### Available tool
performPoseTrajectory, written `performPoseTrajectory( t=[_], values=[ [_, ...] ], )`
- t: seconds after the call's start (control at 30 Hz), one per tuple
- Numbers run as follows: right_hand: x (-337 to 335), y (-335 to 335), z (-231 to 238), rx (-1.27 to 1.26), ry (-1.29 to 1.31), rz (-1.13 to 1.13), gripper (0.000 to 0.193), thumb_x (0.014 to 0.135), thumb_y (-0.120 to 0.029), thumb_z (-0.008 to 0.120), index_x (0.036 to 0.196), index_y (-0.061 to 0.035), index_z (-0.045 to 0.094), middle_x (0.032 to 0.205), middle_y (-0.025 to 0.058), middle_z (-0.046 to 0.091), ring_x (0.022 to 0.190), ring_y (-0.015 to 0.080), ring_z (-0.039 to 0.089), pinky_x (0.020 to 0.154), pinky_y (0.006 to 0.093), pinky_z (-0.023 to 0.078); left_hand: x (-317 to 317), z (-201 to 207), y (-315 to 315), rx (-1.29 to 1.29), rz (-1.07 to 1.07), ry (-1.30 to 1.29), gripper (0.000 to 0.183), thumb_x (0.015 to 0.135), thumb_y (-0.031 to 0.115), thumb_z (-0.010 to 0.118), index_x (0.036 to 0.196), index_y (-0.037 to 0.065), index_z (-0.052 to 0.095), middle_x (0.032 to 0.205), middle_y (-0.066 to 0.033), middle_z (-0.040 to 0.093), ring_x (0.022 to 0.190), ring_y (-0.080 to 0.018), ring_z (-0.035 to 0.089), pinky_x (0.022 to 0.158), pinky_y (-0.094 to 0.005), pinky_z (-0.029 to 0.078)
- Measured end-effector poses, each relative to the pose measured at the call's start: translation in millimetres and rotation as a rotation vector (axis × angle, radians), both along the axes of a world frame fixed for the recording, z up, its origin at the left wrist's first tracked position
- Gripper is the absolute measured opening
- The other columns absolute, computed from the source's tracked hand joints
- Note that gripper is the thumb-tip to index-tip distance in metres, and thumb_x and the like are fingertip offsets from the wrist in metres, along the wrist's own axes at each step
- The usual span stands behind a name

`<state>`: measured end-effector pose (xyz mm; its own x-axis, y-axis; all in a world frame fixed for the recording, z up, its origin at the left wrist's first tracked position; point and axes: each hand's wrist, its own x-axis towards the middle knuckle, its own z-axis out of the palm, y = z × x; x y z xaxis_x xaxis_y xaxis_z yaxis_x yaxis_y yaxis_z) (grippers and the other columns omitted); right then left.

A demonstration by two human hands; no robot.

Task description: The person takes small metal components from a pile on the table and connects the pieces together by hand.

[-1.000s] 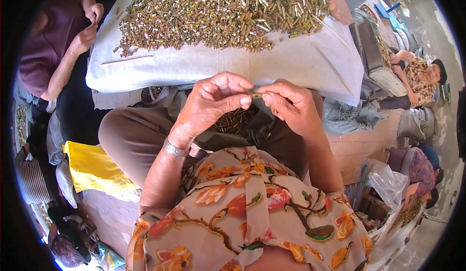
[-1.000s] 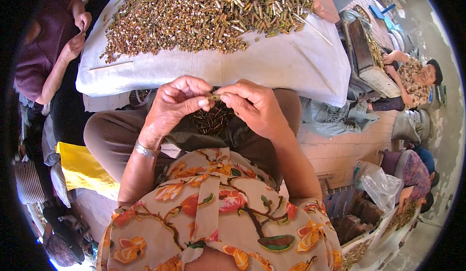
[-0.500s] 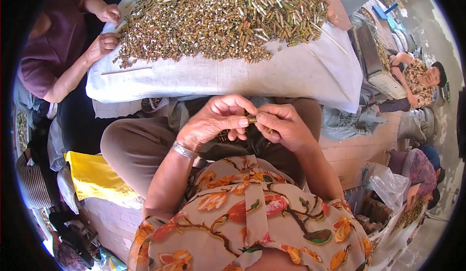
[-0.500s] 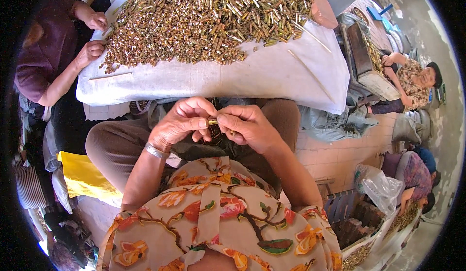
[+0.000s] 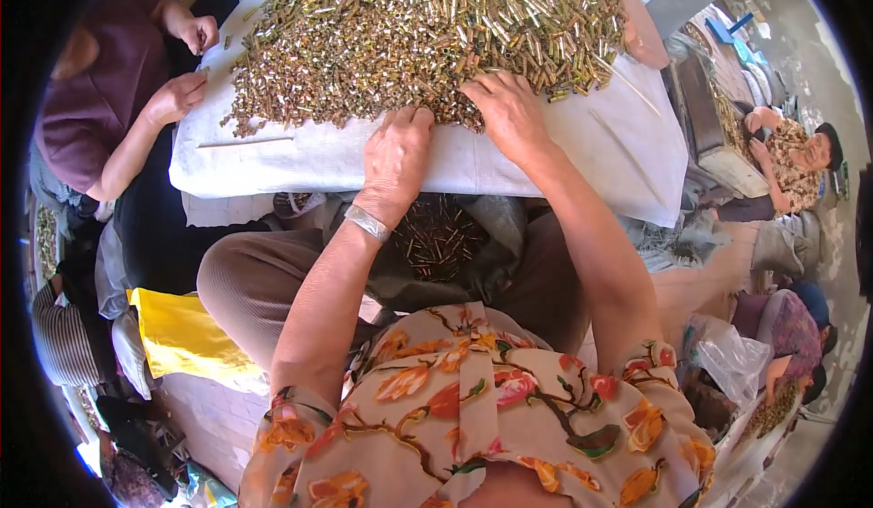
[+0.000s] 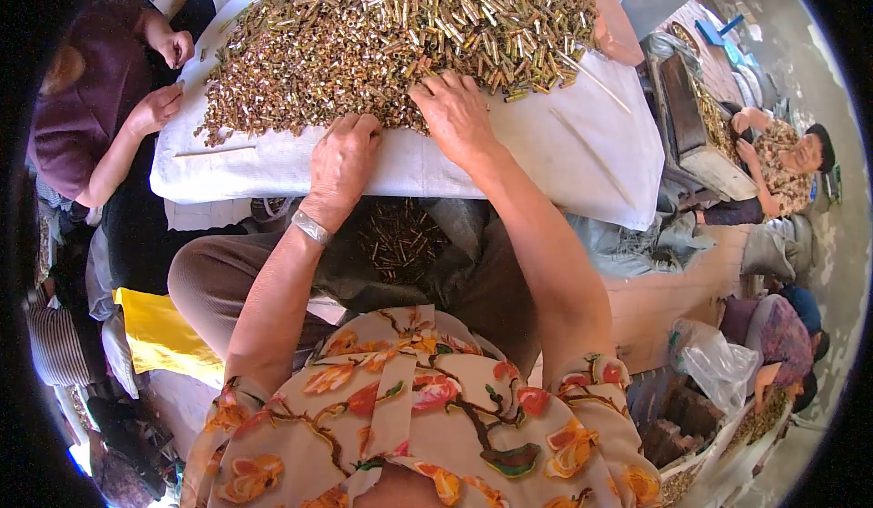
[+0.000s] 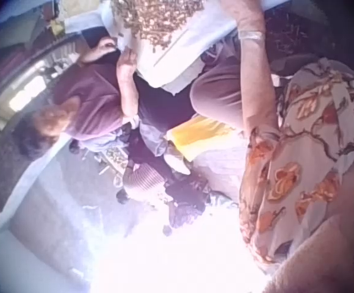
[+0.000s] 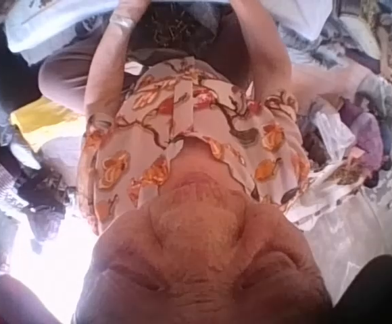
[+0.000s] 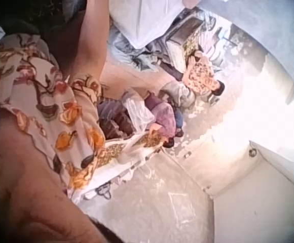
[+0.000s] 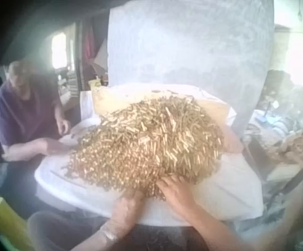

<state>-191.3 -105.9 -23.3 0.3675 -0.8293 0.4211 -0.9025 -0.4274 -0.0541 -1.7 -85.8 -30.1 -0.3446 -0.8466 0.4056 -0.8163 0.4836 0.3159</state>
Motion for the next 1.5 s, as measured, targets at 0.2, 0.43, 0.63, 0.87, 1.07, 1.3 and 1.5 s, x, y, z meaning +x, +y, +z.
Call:
performPoseTrajectory(
  t=[0.2, 0.43, 0.63, 0.87, 1.07, 1.3, 1.5],
  values=[
    [-13.6, 1.0, -4.8, -0.196, -0.088, 0.035, 0.012, 0.078, -0.006, 0.061, 0.089, -0.0048, 0.061, 0.089, 0.0059, 0.061, 0.086, 0.0258, 0.057, 0.075, 0.0398, 0.046, 2.5, -2.9, -3.9, 0.005, 0.015, 0.029, 0.004, 0.082, 0.009, 0.057, 0.086, 0.008, 0.058, 0.086, -0.0097, 0.061, 0.087, -0.0275, 0.061, 0.077, -0.0375, 0.051],
    [-6.0, 73.3, 12.7, 0.446, -0.962, -0.185, 0.027, 0.085, -0.014, 0.069, 0.106, 0.0014, 0.062, 0.080, 0.0063, 0.065, 0.061, 0.0140, 0.058, 0.057, 0.0268, 0.049, 5.7, -3.6, -4.8, -0.017, -0.035, 0.080, 0.011, 0.079, 0.006, 0.060, 0.089, 0.008, 0.063, 0.085, -0.0112, 0.063, 0.085, -0.0299, 0.062, 0.076, -0.0370, 0.051],
    [6.4, 131.1, 23.9, 0.453, -1.038, -0.044, 0.018, 0.089, -0.005, 0.060, 0.106, -0.0002, 0.063, 0.080, 0.0072, 0.060, 0.063, 0.0096, 0.056, 0.056, 0.0248, 0.045, 4.2, 6.9, 45.5, 0.637, -0.098, 0.799, 0.015, 0.086, 0.002, 0.064, 0.101, 0.001, 0.066, 0.089, -0.0065, 0.069, 0.078, -0.0144, 0.067, 0.072, -0.0246, 0.053],
    [19.5, 158.3, 44.4, 0.329, -0.941, -0.026, 0.018, 0.088, -0.002, 0.059, 0.106, -0.0015, 0.063, 0.087, 0.0132, 0.061, 0.069, 0.0227, 0.061, 0.062, 0.0284, 0.048, 7.0, 32.4, 94.6, 0.932, -0.287, 1.348, 0.017, 0.089, 0.000, 0.060, 0.106, -0.001, 0.062, 0.098, -0.0074, 0.067, 0.089, -0.0143, 0.066, 0.083, -0.0263, 0.054],
    [22.1, 166.4, 49.3, 0.291, -0.886, 0.004, 0.019, 0.088, -0.001, 0.059, 0.107, -0.0028, 0.063, 0.087, 0.0131, 0.062, 0.070, 0.0220, 0.061, 0.063, 0.0291, 0.049, 2.2, 35.9, 104.8, 0.863, -0.351, 1.390, 0.021, 0.089, -0.005, 0.058, 0.108, 0.000, 0.055, 0.101, -0.0058, 0.064, 0.094, -0.0132, 0.063, 0.086, -0.0268, 0.053],
    [23.1, 168.3, 49.2, 0.321, -0.933, -0.004, 0.020, 0.087, -0.001, 0.060, 0.107, -0.0025, 0.063, 0.089, 0.0129, 0.062, 0.071, 0.0230, 0.062, 0.062, 0.0295, 0.049, 2.2, 37.7, 109.1, 0.793, -0.341, 1.311, 0.020, 0.088, -0.007, 0.058, 0.107, 0.000, 0.054, 0.100, -0.0051, 0.063, 0.095, -0.0106, 0.061, 0.088, -0.0238, 0.050],
    [19.3, 164.0, 54.2, 0.129, -0.669, 0.084, 0.020, 0.084, -0.002, 0.063, 0.103, -0.0019, 0.063, 0.089, 0.0133, 0.062, 0.073, 0.0266, 0.062, 0.066, 0.0341, 0.050, 2.0, 36.2, 111.0, 0.773, -0.333, 1.265, 0.020, 0.088, -0.007, 0.058, 0.107, 0.000, 0.054, 0.101, -0.0045, 0.062, 0.095, -0.0099, 0.061, 0.088, -0.0230, 0.048]
  ],
)
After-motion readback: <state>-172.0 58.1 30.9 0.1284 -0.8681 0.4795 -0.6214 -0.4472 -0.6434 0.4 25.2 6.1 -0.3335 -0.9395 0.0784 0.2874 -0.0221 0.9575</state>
